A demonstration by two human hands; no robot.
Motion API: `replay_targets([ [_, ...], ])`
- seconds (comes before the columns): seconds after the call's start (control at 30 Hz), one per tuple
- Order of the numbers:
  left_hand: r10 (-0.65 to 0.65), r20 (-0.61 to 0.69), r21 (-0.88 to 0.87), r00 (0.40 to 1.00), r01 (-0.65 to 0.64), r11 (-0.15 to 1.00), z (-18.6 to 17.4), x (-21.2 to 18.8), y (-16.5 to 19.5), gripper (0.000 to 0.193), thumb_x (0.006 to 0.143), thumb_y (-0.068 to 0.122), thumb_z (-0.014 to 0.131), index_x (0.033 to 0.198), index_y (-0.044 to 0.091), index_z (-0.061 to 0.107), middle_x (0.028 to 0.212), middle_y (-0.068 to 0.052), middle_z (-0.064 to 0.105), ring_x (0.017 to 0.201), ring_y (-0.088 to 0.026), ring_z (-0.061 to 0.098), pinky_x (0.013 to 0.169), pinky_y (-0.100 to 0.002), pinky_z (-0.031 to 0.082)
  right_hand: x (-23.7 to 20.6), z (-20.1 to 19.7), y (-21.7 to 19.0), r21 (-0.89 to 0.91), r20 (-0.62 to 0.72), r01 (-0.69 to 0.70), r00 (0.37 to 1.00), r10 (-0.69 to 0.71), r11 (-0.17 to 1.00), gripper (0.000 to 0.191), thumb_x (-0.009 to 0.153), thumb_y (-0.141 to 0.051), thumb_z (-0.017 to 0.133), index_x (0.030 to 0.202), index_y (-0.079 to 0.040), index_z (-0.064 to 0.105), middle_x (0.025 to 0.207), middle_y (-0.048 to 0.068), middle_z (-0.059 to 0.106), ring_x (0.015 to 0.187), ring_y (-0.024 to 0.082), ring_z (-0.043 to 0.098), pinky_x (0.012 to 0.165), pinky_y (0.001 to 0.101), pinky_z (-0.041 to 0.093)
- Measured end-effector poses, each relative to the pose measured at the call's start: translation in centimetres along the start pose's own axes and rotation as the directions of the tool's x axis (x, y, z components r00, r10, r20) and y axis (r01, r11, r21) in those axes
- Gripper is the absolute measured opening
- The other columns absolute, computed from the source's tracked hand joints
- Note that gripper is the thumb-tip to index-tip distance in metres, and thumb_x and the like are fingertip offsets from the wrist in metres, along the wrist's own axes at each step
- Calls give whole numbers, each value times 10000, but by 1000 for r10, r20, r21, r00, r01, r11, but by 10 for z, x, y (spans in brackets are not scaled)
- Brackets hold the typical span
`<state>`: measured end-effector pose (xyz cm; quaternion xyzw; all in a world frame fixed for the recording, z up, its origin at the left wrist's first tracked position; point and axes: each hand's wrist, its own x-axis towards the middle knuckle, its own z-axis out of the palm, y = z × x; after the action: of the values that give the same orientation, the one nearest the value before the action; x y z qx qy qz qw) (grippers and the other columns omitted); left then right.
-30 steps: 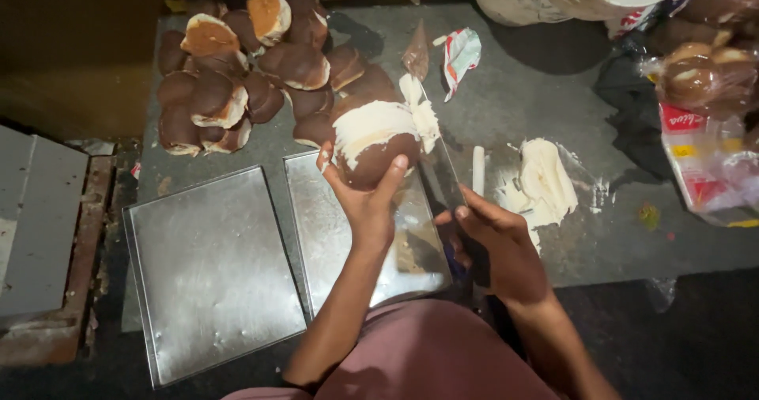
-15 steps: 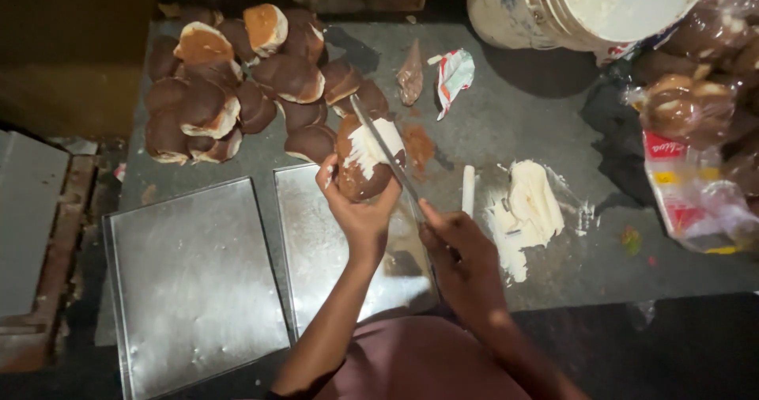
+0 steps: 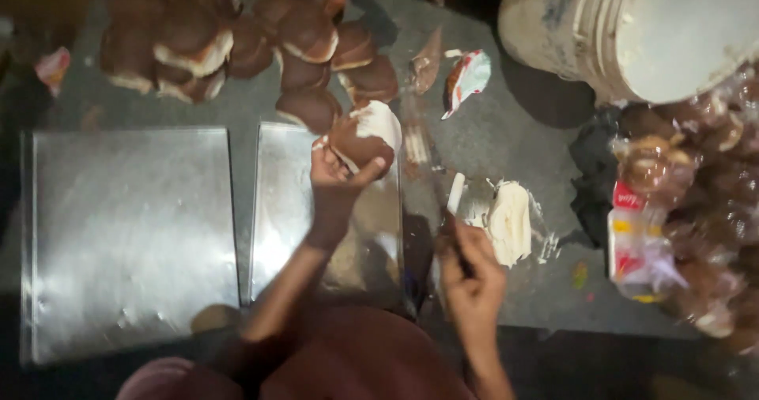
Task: The person spreads a white creamy filling onto chocolate-glazed buns using a metal spatula. They scoop the filling from a pile on the table, apply it to the cut surface of each bun, and place the finished buns onto a metal tray.
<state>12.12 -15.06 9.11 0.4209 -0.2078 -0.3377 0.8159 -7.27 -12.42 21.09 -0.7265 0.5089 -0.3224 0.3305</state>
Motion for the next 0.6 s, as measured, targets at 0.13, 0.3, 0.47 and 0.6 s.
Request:
replay_targets([
  [0.13, -65, -16, -145, 998, 62, 988, -20, 2, -3, 757, 815, 12, 828, 1414, -16, 366, 1354, -143, 575, 1252, -226, 616, 1034, -349, 564, 11, -11, 27, 29, -43, -86, 995, 87, 996, 409, 950, -121, 712, 1352, -49, 684, 1089, 62, 679, 970, 135, 601, 885, 266, 471],
  [0.3, 161, -41, 345, 986, -137, 929, -16, -5, 14, 645, 820, 113, 890, 1330, 26, 506, 1233, -117, 647, 1145, -195, 651, 970, -344, 563, 16, -9, 31, -14, -1, -59, 998, 59, 998, 413, 948, -101, 721, 1356, -52, 676, 1108, 50, 689, 969, 113, 600, 844, 243, 470],
  [0.47, 440, 51, 626, 897, -371, 686, 1, -9, 39, 553, 737, 121, 913, 1193, 55, 607, 1236, -121, 680, 1155, -275, 650, 990, -391, 526, 21, 8, 14, -10, -35, 108, 994, -108, 994, 382, 979, -68, 702, 1360, -53, 682, 1048, 57, 664, 937, 107, 592, 816, 235, 481],
  [0.6, 519, 108, 649, 848, -455, 609, 12, -13, 54, 548, 689, 66, 894, 1164, 51, 621, 1253, -122, 684, 1172, -317, 636, 1037, -414, 516, 19, 21, 4, -24, -14, 215, 976, -216, 976, 395, 966, -28, 703, 1359, -67, 681, 1020, 60, 662, 910, 118, 603, 798, 230, 489],
])
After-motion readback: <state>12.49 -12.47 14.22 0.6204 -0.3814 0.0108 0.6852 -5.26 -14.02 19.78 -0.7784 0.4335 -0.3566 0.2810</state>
